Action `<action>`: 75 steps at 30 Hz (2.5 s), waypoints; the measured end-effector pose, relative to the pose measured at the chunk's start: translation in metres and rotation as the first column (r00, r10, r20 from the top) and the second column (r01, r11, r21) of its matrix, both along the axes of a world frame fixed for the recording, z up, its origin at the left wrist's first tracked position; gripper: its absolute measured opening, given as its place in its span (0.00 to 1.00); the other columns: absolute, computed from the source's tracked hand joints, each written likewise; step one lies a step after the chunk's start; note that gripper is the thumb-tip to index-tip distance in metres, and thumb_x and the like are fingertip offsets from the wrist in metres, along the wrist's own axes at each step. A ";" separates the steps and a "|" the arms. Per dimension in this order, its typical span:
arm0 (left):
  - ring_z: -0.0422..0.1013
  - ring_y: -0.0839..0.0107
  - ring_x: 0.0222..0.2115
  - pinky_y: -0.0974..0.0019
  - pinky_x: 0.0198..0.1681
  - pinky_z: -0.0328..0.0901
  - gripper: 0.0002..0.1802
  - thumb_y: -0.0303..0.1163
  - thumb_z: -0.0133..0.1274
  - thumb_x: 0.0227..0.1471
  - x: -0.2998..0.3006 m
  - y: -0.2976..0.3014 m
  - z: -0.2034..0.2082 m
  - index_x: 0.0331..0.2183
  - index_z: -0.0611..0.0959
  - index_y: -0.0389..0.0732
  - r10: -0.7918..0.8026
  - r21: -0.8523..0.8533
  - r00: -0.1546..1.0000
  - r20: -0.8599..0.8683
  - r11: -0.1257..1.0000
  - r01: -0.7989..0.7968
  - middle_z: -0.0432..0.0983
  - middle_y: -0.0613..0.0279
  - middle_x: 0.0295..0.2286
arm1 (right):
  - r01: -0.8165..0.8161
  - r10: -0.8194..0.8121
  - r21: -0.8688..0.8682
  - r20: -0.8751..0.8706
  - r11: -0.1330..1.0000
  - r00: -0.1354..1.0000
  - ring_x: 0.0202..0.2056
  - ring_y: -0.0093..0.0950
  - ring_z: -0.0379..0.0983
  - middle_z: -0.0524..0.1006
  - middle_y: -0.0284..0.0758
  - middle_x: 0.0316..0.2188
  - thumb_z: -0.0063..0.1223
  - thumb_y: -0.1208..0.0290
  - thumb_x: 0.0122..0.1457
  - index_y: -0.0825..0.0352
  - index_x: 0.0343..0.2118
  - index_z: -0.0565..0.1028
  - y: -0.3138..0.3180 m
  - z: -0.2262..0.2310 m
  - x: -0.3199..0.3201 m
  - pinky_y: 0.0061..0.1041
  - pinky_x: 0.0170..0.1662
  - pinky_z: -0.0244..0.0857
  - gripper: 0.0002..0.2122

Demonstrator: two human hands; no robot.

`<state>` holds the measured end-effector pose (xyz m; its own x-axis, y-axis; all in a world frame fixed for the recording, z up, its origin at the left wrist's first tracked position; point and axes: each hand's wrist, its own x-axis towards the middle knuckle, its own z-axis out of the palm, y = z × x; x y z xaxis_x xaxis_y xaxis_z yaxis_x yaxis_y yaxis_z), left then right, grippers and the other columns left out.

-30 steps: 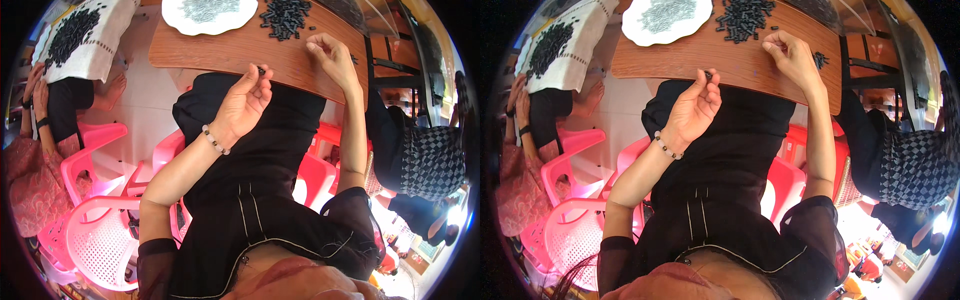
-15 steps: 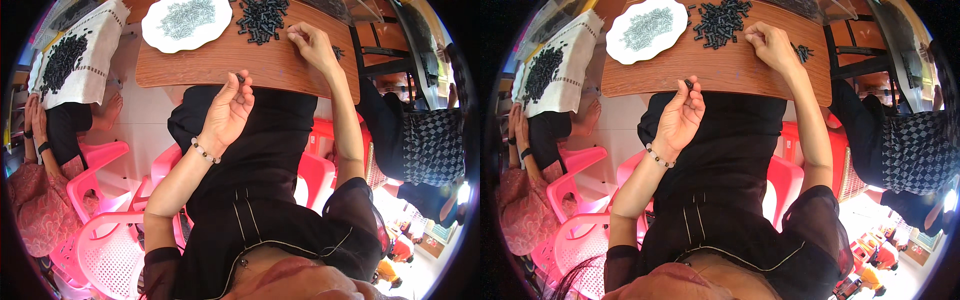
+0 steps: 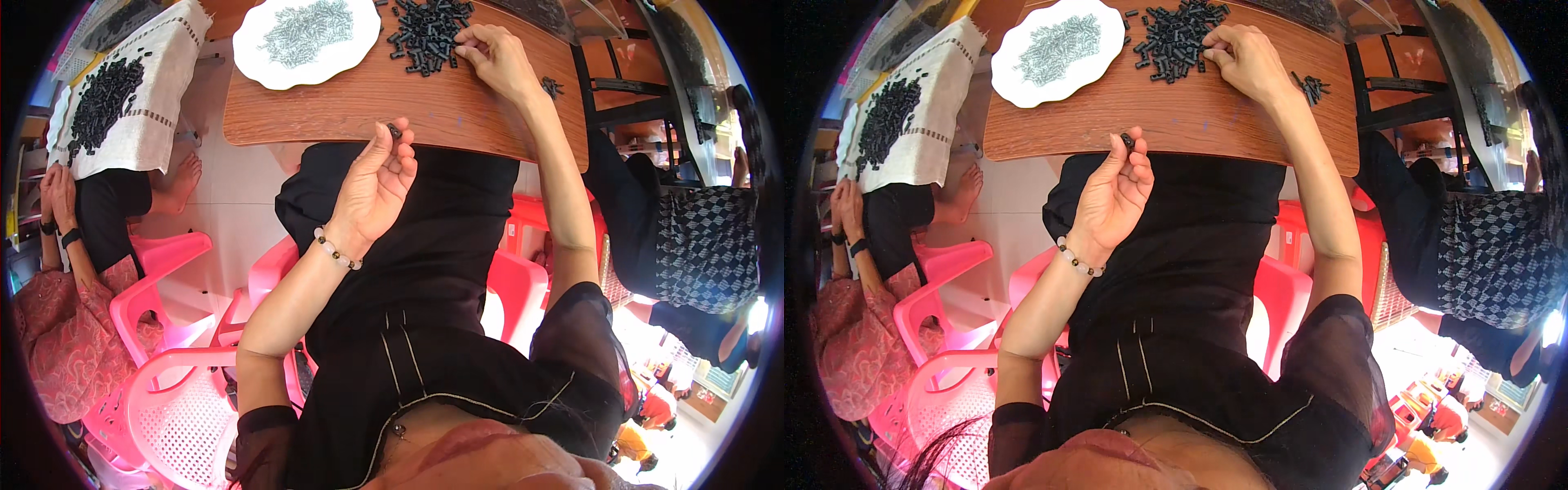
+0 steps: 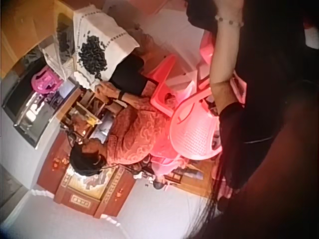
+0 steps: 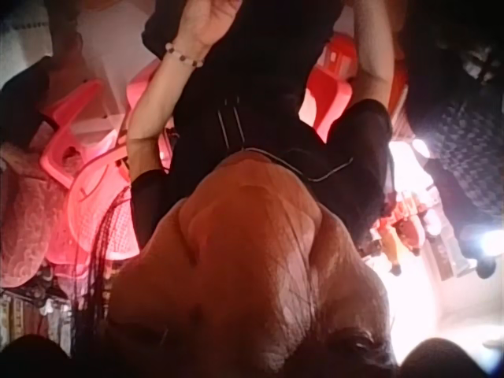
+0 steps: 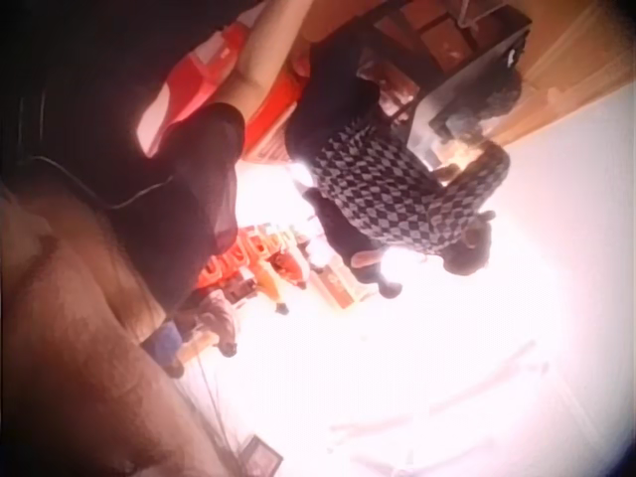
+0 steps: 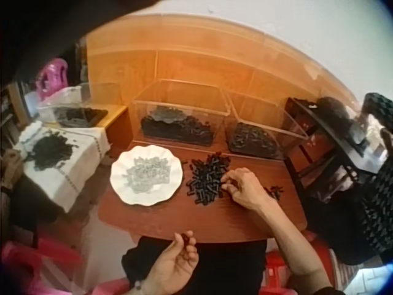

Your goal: The recorder is manually assembling small components by inserting silver bits into black plastic tubes.

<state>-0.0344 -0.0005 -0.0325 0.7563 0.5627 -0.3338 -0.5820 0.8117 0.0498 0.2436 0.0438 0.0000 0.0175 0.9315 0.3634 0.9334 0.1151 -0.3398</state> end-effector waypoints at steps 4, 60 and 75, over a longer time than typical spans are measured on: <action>0.72 0.80 0.29 0.77 0.35 0.70 0.17 0.38 0.56 0.54 -0.001 0.000 0.000 0.41 0.77 0.38 -0.006 -0.031 1.000 0.003 1.000 0.006 0.75 0.66 0.32 | 0.007 -0.007 0.017 0.030 1.000 1.000 0.27 0.26 0.72 0.77 0.35 0.26 0.58 0.71 0.55 0.66 0.36 0.79 0.003 -0.001 0.001 0.25 0.34 0.67 0.07; 0.71 0.78 0.28 0.75 0.33 0.69 0.15 0.37 0.54 0.56 0.004 0.003 -0.002 0.40 0.77 0.37 -0.037 -0.091 0.995 0.092 0.995 0.046 0.75 0.65 0.31 | -0.237 0.227 -0.010 0.338 0.971 0.913 0.36 0.33 0.71 0.76 0.31 0.28 0.56 0.70 0.53 0.60 0.32 0.78 0.016 0.019 -0.008 0.32 0.40 0.67 0.05; 0.70 0.79 0.28 0.76 0.34 0.70 0.15 0.38 0.55 0.55 -0.002 0.005 0.001 0.39 0.78 0.38 -0.031 -0.074 0.999 0.035 0.997 0.034 0.75 0.66 0.31 | -0.145 0.143 0.136 0.024 0.980 0.989 0.33 0.26 0.70 0.76 0.31 0.30 0.57 0.72 0.54 0.62 0.33 0.78 0.016 0.018 -0.025 0.23 0.34 0.65 0.04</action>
<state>-0.0365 0.0045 -0.0320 0.7853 0.5122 -0.3477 -0.5557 0.8308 -0.0312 0.2189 0.0594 0.0180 -0.1191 0.8651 0.4873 0.9084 0.2931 -0.2983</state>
